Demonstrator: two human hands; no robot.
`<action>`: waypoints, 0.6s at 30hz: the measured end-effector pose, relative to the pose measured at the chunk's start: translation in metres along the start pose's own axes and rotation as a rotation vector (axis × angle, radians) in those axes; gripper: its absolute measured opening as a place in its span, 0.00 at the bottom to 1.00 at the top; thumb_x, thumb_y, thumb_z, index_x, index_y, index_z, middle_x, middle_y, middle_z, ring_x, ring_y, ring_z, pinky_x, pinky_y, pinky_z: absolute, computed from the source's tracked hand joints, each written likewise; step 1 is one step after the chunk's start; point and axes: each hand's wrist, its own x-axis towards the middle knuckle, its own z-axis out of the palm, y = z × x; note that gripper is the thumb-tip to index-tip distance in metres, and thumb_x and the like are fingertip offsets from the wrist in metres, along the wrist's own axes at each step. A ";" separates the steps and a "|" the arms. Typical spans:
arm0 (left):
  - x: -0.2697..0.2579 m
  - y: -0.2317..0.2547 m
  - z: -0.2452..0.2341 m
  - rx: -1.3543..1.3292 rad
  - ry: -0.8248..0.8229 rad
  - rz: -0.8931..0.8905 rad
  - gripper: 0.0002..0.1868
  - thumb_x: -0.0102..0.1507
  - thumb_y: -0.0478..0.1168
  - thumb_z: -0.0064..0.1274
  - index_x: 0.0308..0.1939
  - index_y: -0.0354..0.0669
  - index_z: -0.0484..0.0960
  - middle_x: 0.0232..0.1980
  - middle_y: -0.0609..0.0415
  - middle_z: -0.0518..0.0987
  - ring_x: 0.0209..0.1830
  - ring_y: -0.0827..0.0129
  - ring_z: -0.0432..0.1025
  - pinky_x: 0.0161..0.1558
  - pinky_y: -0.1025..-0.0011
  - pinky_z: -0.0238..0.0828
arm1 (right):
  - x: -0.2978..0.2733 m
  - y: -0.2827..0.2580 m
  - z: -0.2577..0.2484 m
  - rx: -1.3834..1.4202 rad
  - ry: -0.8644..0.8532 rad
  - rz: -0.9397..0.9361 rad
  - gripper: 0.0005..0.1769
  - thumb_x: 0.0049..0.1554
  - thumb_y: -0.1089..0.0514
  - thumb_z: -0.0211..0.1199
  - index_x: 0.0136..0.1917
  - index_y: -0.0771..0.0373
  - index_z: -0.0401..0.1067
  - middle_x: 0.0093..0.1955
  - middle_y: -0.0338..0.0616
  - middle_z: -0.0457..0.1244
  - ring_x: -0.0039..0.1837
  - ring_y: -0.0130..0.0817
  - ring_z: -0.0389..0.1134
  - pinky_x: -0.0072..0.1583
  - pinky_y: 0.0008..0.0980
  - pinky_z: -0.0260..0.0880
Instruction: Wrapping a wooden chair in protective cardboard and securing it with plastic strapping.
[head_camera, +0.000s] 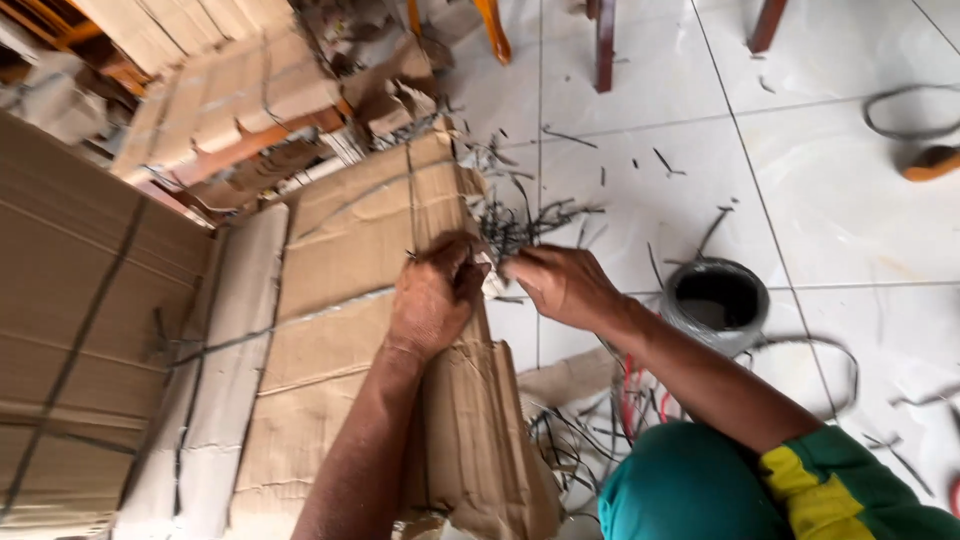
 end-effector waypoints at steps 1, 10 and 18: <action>0.002 -0.003 0.004 0.125 -0.002 0.076 0.03 0.62 0.36 0.58 0.38 0.43 0.86 0.46 0.42 0.85 0.47 0.40 0.79 0.47 0.46 0.76 | 0.002 0.001 -0.006 0.037 0.019 -0.016 0.07 0.59 0.63 0.56 0.48 0.51 0.71 0.35 0.38 0.62 0.39 0.45 0.69 0.40 0.45 0.71; 0.001 -0.015 0.015 0.183 -0.046 0.083 0.03 0.64 0.37 0.58 0.36 0.47 0.86 0.50 0.52 0.84 0.51 0.47 0.79 0.52 0.49 0.75 | -0.013 0.004 -0.040 0.483 0.088 0.095 0.08 0.65 0.67 0.55 0.51 0.61 0.75 0.53 0.44 0.69 0.48 0.41 0.71 0.45 0.35 0.72; -0.001 -0.021 0.019 0.214 0.024 0.097 0.02 0.67 0.39 0.55 0.41 0.48 0.82 0.43 0.50 0.83 0.46 0.45 0.79 0.48 0.49 0.74 | -0.105 0.062 -0.022 0.742 0.079 0.638 0.14 0.65 0.61 0.57 0.63 0.63 0.74 0.52 0.50 0.71 0.49 0.37 0.74 0.47 0.33 0.77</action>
